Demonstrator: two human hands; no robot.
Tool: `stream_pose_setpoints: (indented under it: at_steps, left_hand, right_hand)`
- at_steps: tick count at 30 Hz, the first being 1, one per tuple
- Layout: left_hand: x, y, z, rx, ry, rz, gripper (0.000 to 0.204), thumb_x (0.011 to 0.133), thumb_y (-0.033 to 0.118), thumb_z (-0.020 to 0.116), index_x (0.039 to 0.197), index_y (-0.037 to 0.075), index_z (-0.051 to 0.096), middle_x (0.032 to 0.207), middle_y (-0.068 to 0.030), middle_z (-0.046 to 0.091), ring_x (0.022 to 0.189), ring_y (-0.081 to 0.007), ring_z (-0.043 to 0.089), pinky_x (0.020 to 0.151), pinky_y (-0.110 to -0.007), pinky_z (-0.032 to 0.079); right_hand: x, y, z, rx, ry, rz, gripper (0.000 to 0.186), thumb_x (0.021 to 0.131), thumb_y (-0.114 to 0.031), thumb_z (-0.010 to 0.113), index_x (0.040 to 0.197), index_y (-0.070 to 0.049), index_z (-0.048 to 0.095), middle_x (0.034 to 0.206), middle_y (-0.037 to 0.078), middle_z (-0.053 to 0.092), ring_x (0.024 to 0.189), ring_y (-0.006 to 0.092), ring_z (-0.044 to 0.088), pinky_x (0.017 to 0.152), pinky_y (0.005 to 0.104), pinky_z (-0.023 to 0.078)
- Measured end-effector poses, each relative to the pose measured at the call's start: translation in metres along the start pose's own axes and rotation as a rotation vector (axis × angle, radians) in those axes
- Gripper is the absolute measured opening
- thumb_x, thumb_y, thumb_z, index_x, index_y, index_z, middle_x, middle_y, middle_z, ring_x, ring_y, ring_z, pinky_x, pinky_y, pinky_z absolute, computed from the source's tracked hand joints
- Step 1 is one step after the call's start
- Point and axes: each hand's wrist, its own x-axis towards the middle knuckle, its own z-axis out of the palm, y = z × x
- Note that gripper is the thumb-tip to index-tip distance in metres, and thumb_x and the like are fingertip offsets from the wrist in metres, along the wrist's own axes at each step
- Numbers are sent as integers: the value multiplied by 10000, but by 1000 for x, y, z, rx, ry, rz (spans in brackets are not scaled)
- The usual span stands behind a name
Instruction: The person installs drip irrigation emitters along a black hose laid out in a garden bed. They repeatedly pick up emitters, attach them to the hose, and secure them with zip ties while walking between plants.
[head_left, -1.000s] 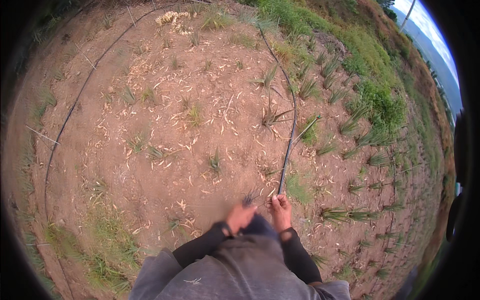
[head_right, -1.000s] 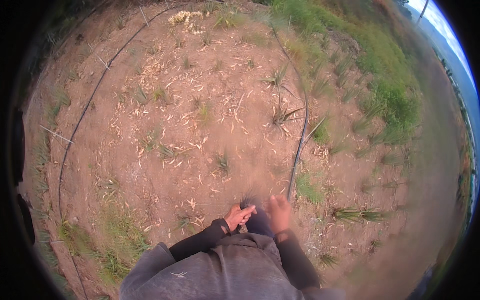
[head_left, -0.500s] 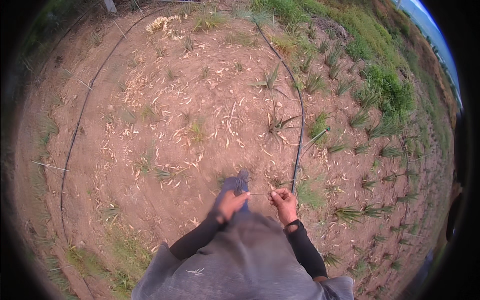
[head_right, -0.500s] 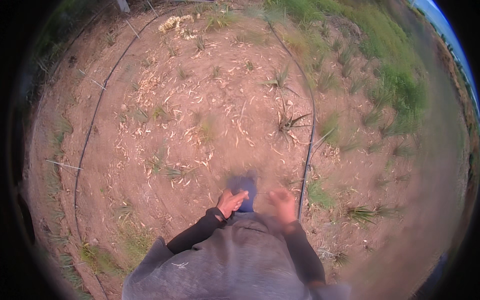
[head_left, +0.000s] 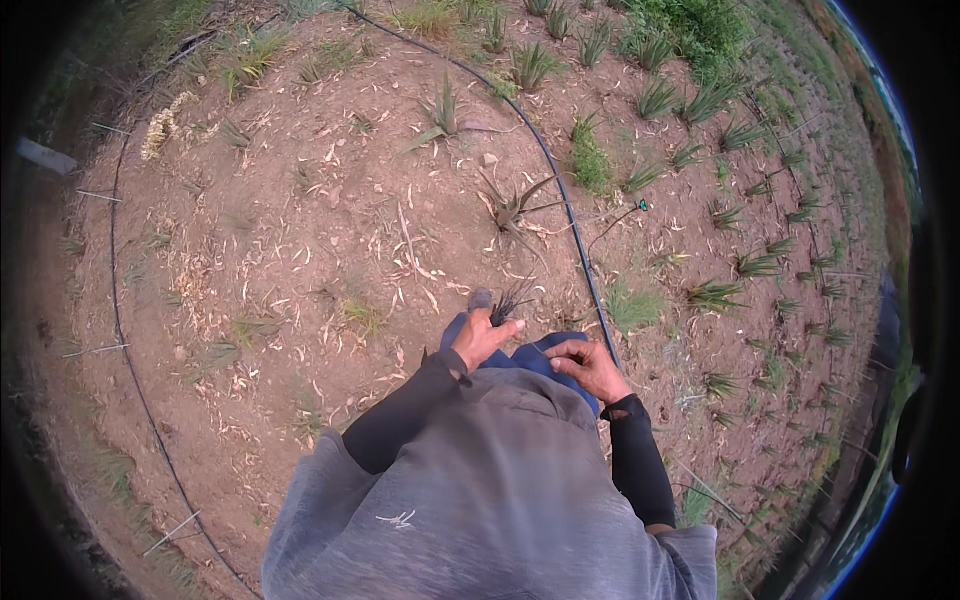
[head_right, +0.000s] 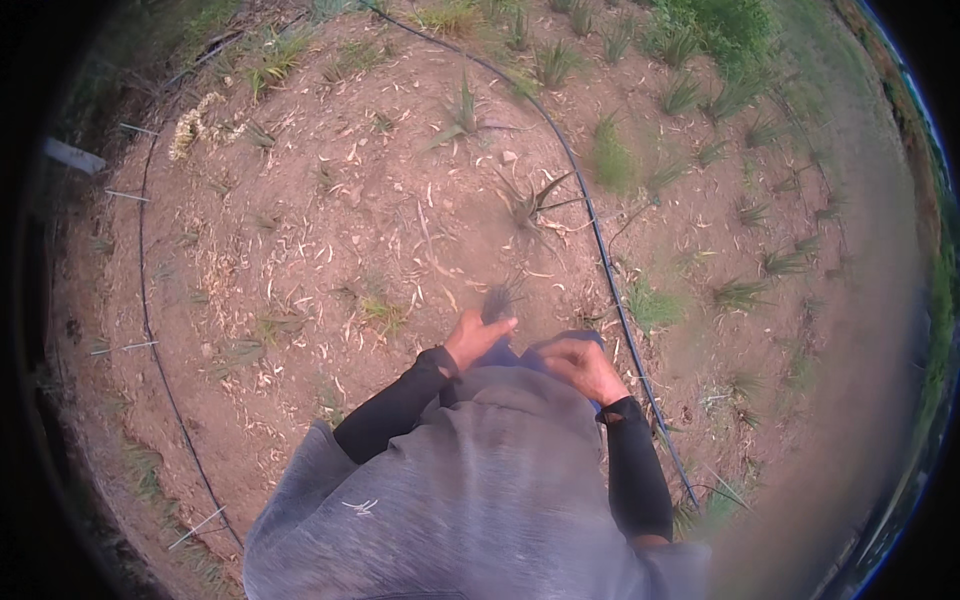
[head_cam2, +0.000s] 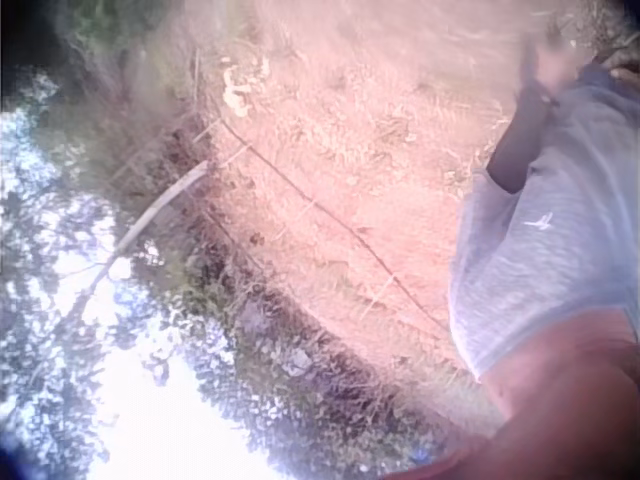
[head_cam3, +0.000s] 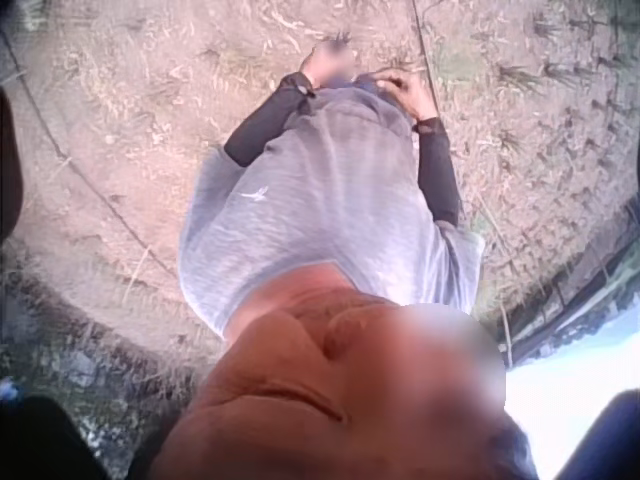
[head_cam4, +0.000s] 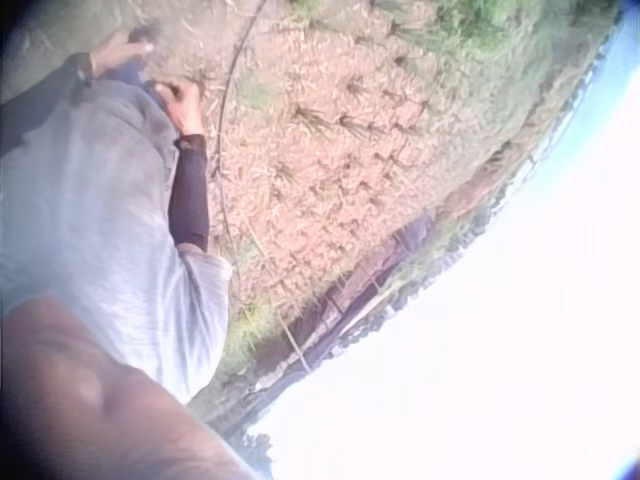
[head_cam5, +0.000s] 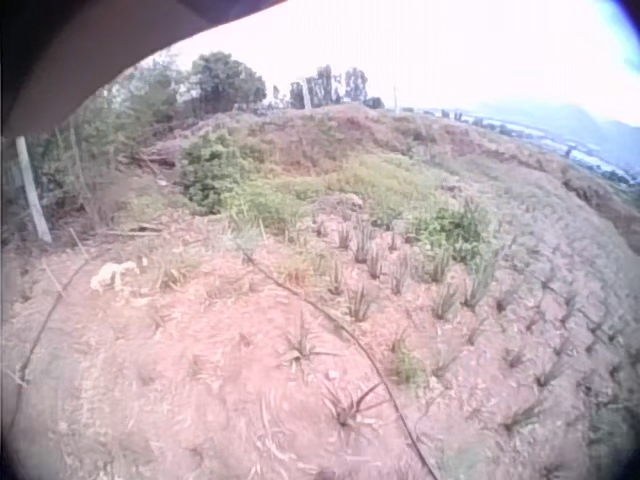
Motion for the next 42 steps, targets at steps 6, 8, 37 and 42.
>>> stream_pose_setpoints:
  at_steps: [6, 8, 37, 42]
  left_hand:
    - [93, 40, -56, -227, -12, -292, 271, 879, 287, 658, 788, 32, 647, 501, 86, 361, 388, -26, 287, 368, -227, 181]
    - [127, 45, -60, -211, -70, -304, 273, 880, 297, 658, 827, 30, 651, 503, 86, 350, 395, -30, 287, 375, -225, 191]
    - [639, -26, 285, 1290, -986, 828, 279, 804, 180, 622, 1077, 154, 675, 888, -132, 642, 851, -342, 616, 740, -428, 485]
    - [677, -58, 291, 1352, -1204, 1032, 150, 758, 133, 574, 877, 125, 666, 827, -129, 650, 836, -322, 639, 693, -451, 507]
  right_hand:
    - [43, -4, -21, 283, 445, 84, 174, 892, -103, 601, 1035, -8, 621, 849, -9, 614, 717, 59, 536, 649, 211, 446]
    - [59, 23, -38, 444, 669, 52, 177, 900, -106, 596, 1051, -15, 606, 828, -17, 595, 678, 55, 512, 615, 200, 427]
    - [371, 286, -308, 553, 1428, 13, 311, 838, -12, 588, 1135, -73, 655, 749, 7, 613, 656, 82, 510, 624, 248, 441]
    - [393, 287, -294, 606, 1468, 132, 296, 848, -48, 604, 1140, -66, 648, 765, 17, 633, 659, 65, 508, 610, 227, 423]
